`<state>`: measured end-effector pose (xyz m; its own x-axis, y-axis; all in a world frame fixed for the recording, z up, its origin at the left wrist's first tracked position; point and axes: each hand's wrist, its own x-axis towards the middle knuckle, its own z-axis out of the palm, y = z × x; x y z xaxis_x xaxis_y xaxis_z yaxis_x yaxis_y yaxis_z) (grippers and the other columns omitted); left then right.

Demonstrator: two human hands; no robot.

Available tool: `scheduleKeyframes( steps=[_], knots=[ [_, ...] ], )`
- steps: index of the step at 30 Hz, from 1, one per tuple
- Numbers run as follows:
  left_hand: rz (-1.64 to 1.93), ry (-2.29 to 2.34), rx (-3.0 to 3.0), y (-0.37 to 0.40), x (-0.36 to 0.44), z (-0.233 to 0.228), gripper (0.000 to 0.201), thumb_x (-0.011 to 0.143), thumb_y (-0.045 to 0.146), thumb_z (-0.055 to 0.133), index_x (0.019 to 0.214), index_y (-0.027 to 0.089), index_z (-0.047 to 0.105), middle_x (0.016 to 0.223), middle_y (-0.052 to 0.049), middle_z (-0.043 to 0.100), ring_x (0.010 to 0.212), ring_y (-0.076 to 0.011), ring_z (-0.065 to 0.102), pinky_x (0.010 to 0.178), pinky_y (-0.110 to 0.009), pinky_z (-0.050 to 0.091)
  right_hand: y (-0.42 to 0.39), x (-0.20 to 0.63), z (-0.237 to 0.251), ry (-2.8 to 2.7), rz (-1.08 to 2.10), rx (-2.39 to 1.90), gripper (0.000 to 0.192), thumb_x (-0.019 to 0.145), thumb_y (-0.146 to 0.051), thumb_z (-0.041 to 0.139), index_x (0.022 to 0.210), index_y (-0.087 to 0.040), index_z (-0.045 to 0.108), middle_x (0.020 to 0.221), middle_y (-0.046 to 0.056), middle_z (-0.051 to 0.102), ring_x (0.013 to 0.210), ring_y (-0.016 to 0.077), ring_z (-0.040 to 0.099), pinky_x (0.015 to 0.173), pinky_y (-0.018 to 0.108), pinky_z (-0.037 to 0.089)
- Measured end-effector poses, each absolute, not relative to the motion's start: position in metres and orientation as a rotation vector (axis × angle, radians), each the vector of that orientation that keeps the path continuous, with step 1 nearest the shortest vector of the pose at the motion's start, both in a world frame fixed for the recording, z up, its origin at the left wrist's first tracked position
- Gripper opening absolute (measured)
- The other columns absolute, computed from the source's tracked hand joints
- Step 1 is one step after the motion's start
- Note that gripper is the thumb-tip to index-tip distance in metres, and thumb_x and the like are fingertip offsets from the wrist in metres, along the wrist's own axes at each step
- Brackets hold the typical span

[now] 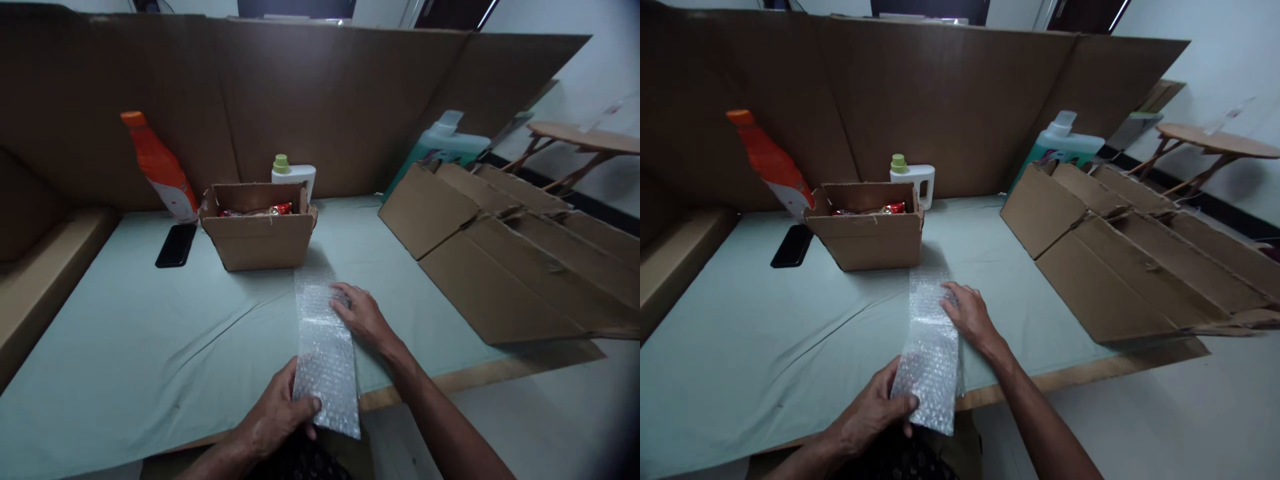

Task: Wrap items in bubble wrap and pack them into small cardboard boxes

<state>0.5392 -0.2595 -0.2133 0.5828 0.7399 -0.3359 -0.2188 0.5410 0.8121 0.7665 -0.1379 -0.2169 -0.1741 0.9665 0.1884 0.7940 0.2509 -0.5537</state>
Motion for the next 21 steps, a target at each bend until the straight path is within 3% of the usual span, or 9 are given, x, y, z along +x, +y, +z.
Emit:
scheduleKeyframes(
  steps=[4,9,15,21],
  knots=[
    [0.460,0.823,0.902,-0.259,0.522,-0.225,0.077,0.074,0.049,0.074,0.137,0.013,0.049,0.091,-0.005,0.060,0.072,-0.0165,0.060,0.051,-0.023,0.049,-0.117,0.778,-0.223,-2.054,0.366,-1.649,0.046,0.087,-0.035,0.060,0.130,-0.019,0.062,0.131,0.015,0.066,0.122,0.0349,0.057,0.100,0.052,0.045],
    [0.524,1.203,1.244,-0.233,0.506,-0.218,0.065,0.078,0.038,0.061,0.136,0.011,0.053,0.090,-0.006,0.067,0.075,-0.0166,0.058,0.069,-0.030,0.046,-0.100,0.779,-0.237,-2.103,0.327,-1.637,0.057,0.081,-0.044,0.068,0.131,-0.018,0.061,0.137,0.019,0.061,0.130,0.0394,0.051,0.103,0.055,0.042],
    [0.791,1.433,1.455,-0.190,0.503,-0.203,0.068,0.075,0.040,0.057,0.137,0.013,0.052,0.121,-0.015,0.063,0.085,-0.0208,0.061,0.064,-0.031,0.045,-0.120,0.762,-0.246,-2.196,0.306,-1.479,0.015,0.087,-0.033,0.061,0.094,-0.022,0.070,0.125,0.012,0.069,0.122,0.0316,0.058,0.096,0.049,0.046],
    [1.103,1.539,1.252,-0.184,0.469,-0.207,0.071,0.076,0.044,0.061,0.140,0.016,0.044,0.134,-0.018,0.056,0.104,-0.0249,0.061,0.078,-0.038,0.053,-0.133,0.703,-0.218,-2.116,0.279,-1.268,0.006,0.090,-0.028,0.060,0.092,-0.024,0.064,0.127,0.009,0.068,0.123,0.0279,0.057,0.098,0.045,0.044]
  ],
)
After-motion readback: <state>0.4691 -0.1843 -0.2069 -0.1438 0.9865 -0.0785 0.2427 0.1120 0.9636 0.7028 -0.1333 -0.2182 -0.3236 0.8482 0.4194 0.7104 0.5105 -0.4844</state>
